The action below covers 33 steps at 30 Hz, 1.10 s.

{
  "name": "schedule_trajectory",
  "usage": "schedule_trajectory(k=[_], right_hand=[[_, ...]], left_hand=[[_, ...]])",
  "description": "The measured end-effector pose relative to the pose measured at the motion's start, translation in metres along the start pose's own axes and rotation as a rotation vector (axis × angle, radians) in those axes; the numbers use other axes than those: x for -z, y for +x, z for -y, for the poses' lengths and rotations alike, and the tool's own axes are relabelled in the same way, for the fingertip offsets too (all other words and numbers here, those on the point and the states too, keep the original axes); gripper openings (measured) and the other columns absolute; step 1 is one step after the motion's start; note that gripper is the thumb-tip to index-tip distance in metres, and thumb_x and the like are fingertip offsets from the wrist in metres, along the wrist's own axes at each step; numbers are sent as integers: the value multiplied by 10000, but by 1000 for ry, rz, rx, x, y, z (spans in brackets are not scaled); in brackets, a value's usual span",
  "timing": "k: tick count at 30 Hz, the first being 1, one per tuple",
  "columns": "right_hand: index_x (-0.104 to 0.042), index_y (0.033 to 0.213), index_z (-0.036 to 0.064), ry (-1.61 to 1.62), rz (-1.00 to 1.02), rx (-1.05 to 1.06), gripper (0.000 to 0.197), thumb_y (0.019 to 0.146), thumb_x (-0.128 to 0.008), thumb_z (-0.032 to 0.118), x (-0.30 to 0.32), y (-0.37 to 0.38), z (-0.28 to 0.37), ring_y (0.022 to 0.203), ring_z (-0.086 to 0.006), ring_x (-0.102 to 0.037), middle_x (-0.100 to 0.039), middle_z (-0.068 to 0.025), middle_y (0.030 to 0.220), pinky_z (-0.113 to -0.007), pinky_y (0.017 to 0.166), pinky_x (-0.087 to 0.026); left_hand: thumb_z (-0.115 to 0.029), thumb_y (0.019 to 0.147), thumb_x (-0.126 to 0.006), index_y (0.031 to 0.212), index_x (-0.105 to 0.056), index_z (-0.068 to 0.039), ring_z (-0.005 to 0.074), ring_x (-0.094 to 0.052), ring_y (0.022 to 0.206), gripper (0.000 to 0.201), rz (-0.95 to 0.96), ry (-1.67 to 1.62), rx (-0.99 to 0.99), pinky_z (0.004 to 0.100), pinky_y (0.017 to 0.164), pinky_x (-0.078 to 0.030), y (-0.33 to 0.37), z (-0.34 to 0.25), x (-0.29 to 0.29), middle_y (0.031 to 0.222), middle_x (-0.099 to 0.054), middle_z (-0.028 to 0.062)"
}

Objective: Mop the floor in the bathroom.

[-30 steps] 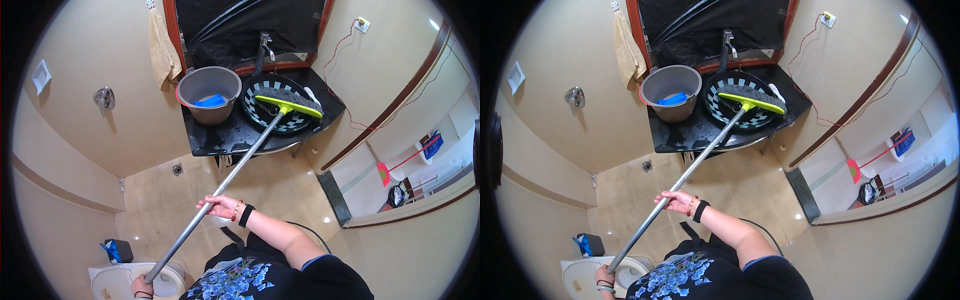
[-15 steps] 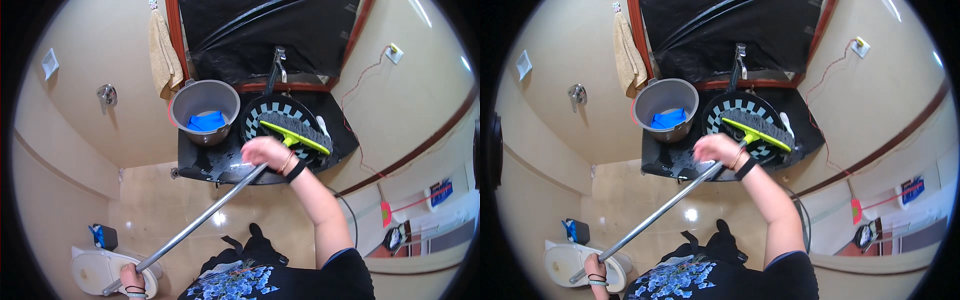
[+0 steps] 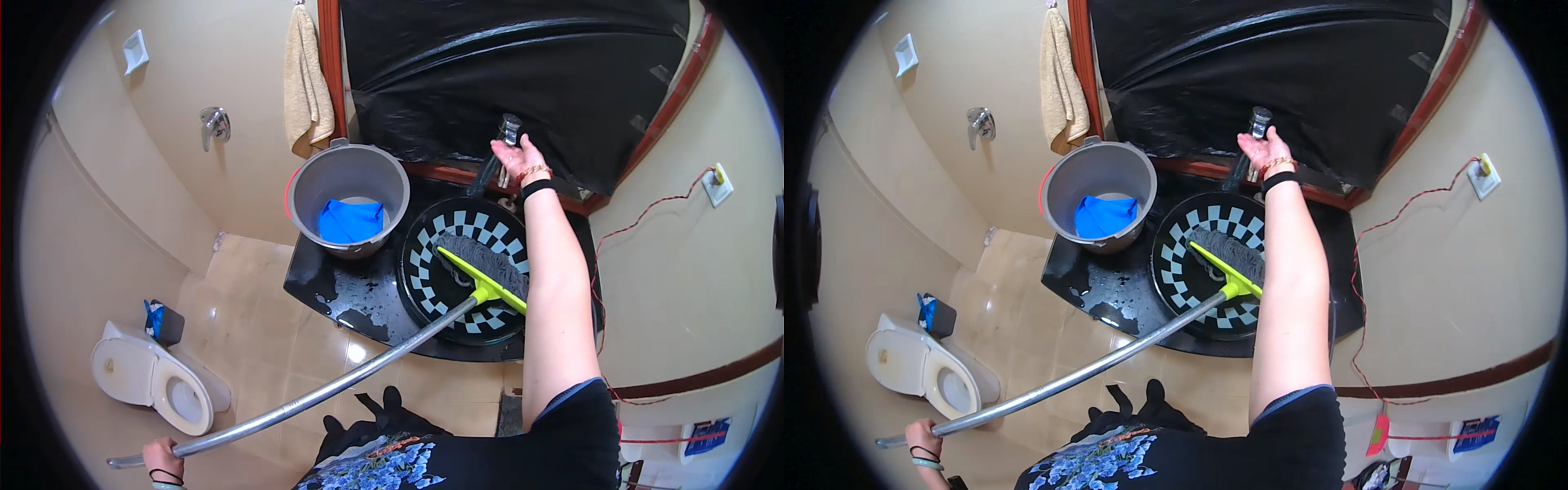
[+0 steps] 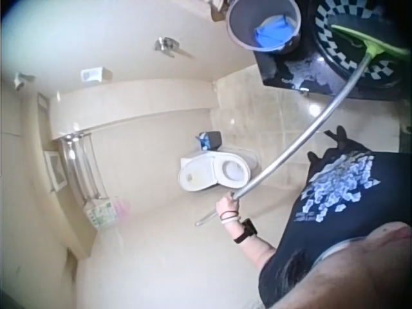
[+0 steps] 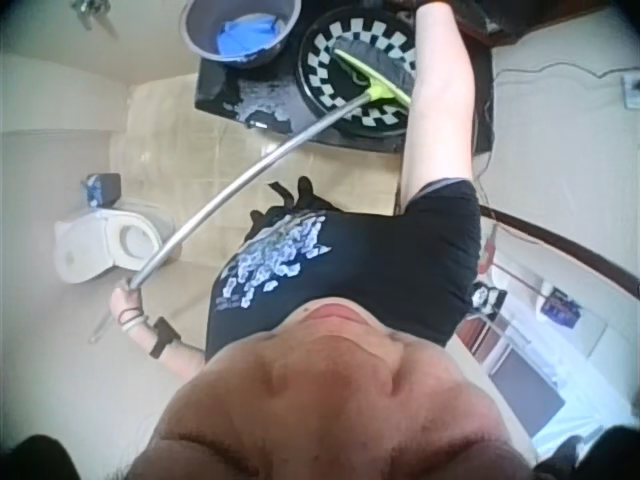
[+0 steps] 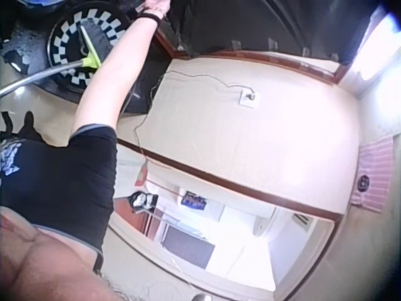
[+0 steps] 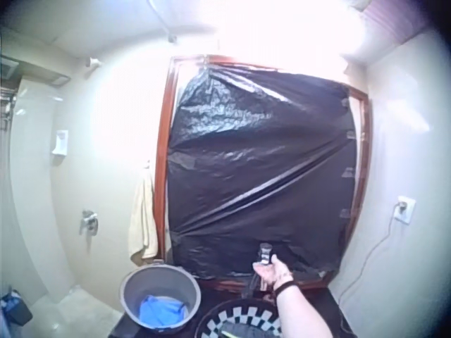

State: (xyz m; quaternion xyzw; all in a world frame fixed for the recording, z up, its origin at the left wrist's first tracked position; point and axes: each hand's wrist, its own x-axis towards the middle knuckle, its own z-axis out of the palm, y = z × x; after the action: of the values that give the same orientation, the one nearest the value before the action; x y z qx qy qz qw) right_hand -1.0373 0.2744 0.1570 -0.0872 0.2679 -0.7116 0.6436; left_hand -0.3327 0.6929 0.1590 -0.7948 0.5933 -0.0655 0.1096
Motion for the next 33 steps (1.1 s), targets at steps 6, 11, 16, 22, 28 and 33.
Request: schedule_trajectory(k=[6,11,16,22,28,33], right_hand=[[-193,1114,-77,60,102,-39,464,831,-319,268,-25,16,17,1072,-417,-267,-229,-292,1162,-480,844,-318],[-114,1156,-106,147,182,-58,540,835,-289,290,-34,19,25,1124,-355,-215,-166,-259,1213,-417,909,-266],[-355,1030,-121,-666,323,-82,451,834,-314,283,-23,-45,4,919,-268,-488,-449,-237,1014,-300,752,-436],[-535,755,-60,-976,512,-550,335,797,-389,238,6,-229,-122,543,-177,-574,-570,-133,632,-218,466,-466],[-469,887,-56,-634,144,-785,448,780,-419,376,90,-332,-247,743,-239,-564,-550,-175,822,-301,621,-476],[-478,805,26,-159,-91,-380,293,749,-505,313,95,-350,-320,752,-210,-542,-541,-91,730,-336,667,-460]], left_hand=[[-138,521,-593,533,-560,-83,290,-509,559,65,95,44,28,372,556,-396,-17,6,-5,573,-531,112],[-137,521,-590,547,-569,-84,296,-514,552,62,142,63,45,371,555,-413,-19,-4,3,578,-534,115],[-155,528,-590,555,-568,-69,299,-521,559,93,209,25,0,358,544,-429,-9,-4,9,570,-530,130],[-188,533,-607,587,-578,-70,295,-528,577,134,293,52,-13,355,542,-432,-9,-3,-1,589,-536,135],[-275,551,-645,664,-572,-72,293,-535,626,243,444,33,-67,372,561,-432,-16,-7,-44,633,-549,139],[-295,544,-655,657,-564,-64,295,-535,635,273,414,-92,-136,370,568,-433,-50,-16,-92,633,-549,140]])
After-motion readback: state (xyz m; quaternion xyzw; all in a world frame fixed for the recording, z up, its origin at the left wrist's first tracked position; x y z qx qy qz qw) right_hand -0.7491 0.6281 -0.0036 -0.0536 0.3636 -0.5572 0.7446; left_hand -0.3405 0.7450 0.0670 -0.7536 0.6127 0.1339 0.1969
